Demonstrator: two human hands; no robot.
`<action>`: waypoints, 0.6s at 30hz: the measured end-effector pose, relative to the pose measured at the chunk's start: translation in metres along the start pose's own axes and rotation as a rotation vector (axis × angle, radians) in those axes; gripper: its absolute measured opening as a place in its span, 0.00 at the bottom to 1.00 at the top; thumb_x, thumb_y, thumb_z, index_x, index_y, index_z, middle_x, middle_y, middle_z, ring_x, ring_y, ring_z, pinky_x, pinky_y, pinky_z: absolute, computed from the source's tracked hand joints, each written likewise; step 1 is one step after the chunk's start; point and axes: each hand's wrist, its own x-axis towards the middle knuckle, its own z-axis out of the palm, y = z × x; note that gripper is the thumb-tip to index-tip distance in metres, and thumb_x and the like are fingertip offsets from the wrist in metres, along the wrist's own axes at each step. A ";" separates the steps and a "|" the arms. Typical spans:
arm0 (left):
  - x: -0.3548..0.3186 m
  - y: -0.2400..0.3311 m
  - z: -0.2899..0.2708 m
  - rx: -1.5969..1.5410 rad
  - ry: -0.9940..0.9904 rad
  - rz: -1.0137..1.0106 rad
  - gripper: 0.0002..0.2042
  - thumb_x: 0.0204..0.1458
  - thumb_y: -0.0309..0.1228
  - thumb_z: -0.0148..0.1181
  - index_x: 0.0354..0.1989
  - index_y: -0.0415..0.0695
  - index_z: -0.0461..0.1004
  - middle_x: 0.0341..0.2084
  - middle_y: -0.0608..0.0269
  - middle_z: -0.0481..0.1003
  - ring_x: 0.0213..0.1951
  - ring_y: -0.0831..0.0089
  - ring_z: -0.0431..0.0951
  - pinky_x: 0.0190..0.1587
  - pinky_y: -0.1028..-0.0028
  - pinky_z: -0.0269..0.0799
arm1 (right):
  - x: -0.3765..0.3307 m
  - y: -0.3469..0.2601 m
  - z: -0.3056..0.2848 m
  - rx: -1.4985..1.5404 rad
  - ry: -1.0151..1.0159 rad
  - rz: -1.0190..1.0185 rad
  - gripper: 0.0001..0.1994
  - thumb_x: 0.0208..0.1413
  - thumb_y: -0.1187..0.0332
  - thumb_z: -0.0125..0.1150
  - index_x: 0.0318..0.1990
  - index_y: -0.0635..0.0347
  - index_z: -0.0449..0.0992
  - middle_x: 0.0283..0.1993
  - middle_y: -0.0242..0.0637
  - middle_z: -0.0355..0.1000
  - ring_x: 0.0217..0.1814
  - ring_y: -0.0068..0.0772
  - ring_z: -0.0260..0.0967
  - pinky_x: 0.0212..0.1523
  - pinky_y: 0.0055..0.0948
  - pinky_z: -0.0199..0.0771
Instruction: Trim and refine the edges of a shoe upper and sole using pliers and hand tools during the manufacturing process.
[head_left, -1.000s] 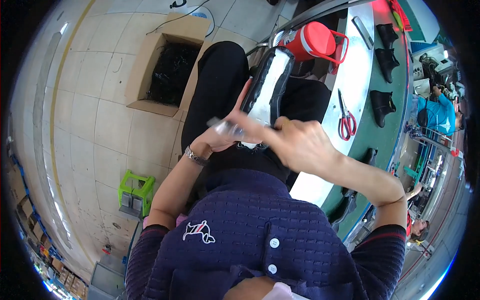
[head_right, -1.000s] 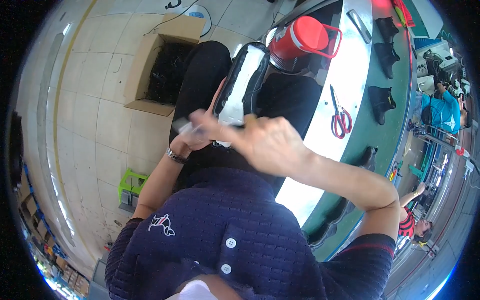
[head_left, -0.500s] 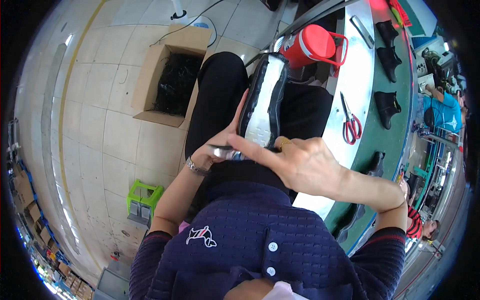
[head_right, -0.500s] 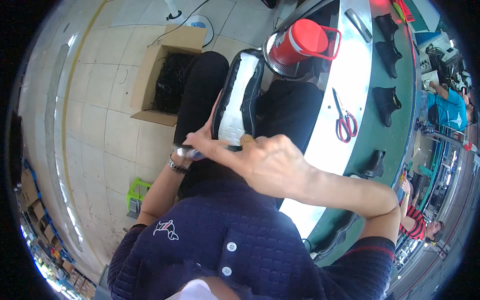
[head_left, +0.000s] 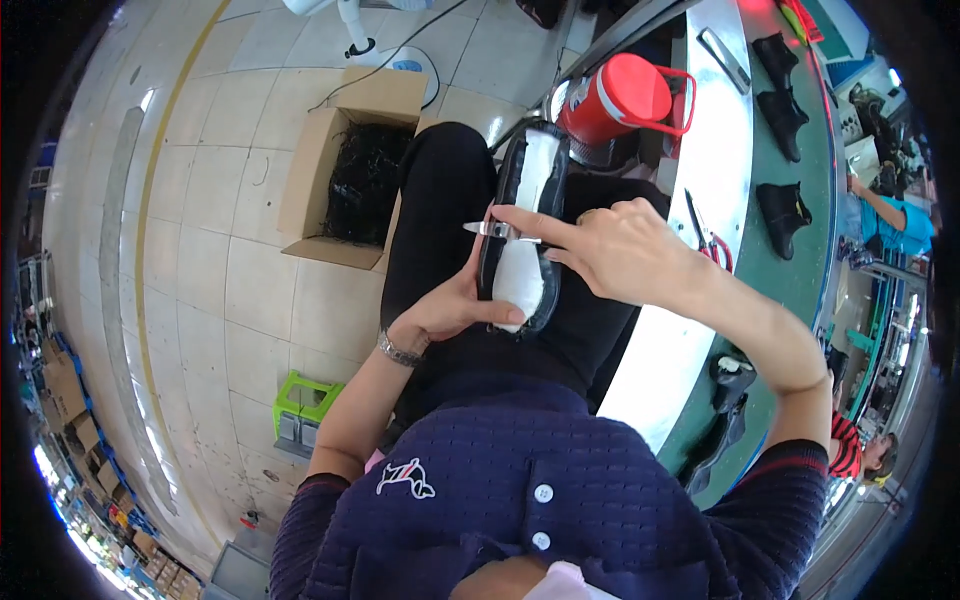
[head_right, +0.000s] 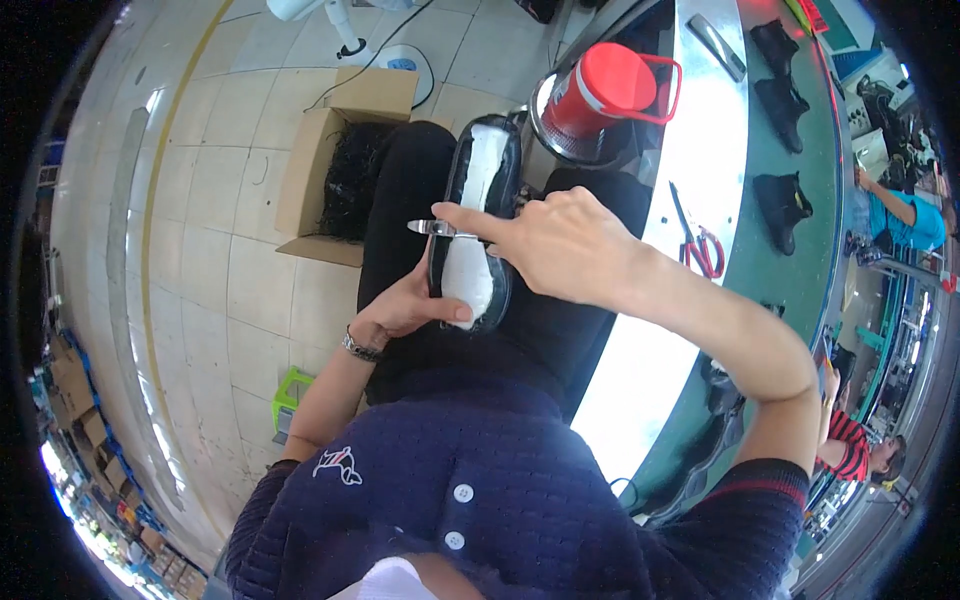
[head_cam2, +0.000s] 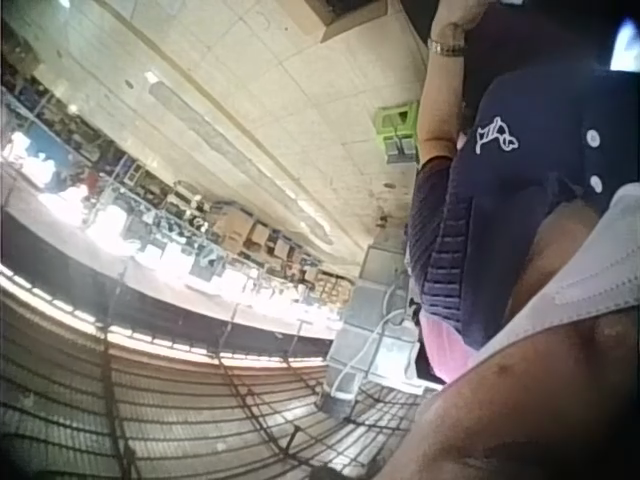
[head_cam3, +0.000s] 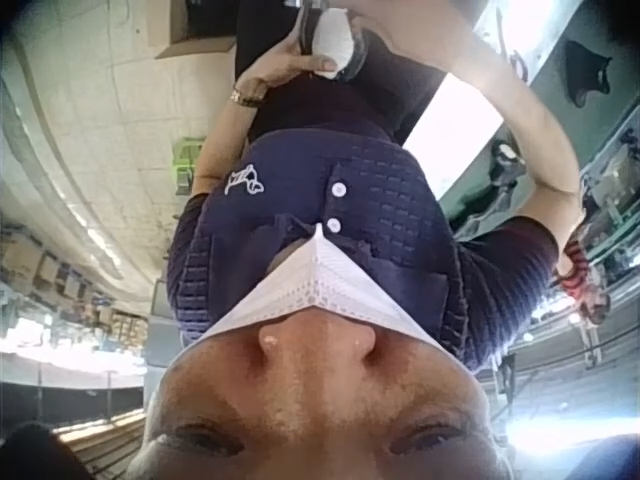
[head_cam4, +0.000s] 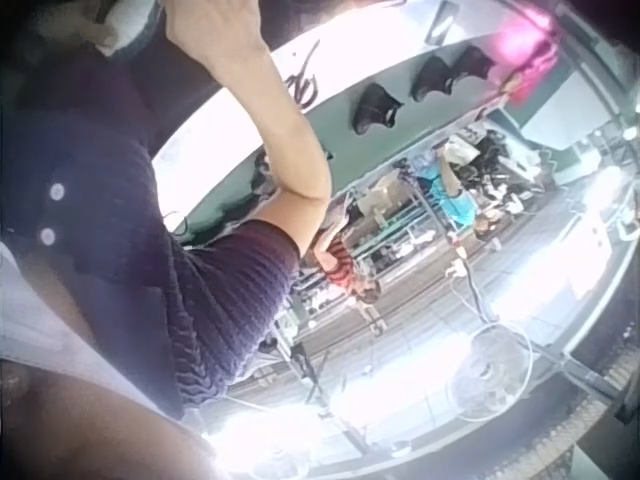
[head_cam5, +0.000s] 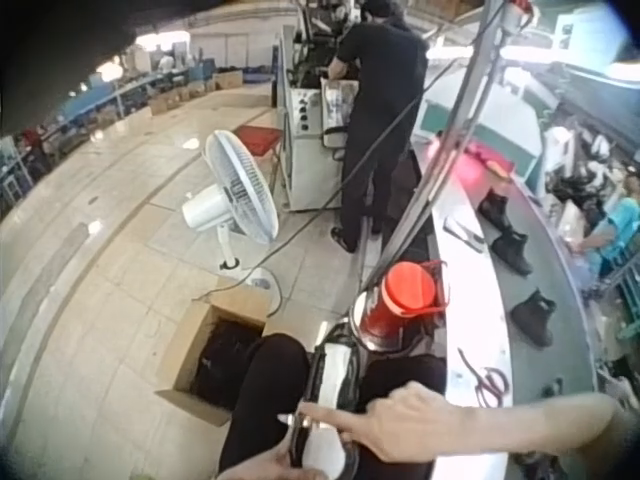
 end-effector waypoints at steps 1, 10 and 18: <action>0.001 -0.001 -0.003 0.002 0.000 0.003 0.61 0.39 0.16 0.70 0.71 0.59 0.24 0.63 0.64 0.54 0.63 0.73 0.57 0.61 0.69 0.61 | 0.001 -0.002 -0.014 -0.116 0.037 -0.011 0.32 0.59 0.66 0.53 0.70 0.39 0.50 0.16 0.39 0.70 0.14 0.35 0.70 0.15 0.30 0.68; 0.003 0.005 -0.004 0.049 -0.018 -0.096 0.60 0.41 0.17 0.68 0.71 0.59 0.22 0.63 0.67 0.54 0.62 0.75 0.59 0.62 0.68 0.60 | 0.000 -0.008 -0.017 -0.179 -0.103 0.015 0.33 0.60 0.65 0.53 0.71 0.35 0.47 0.16 0.39 0.70 0.16 0.36 0.71 0.17 0.32 0.71; -0.009 0.018 0.001 0.278 -0.023 0.187 0.64 0.36 0.26 0.74 0.71 0.50 0.22 0.71 0.59 0.27 0.70 0.72 0.35 0.68 0.71 0.42 | 0.032 0.036 -0.021 -0.042 0.145 0.015 0.32 0.59 0.65 0.53 0.70 0.34 0.49 0.23 0.46 0.72 0.26 0.48 0.73 0.30 0.44 0.72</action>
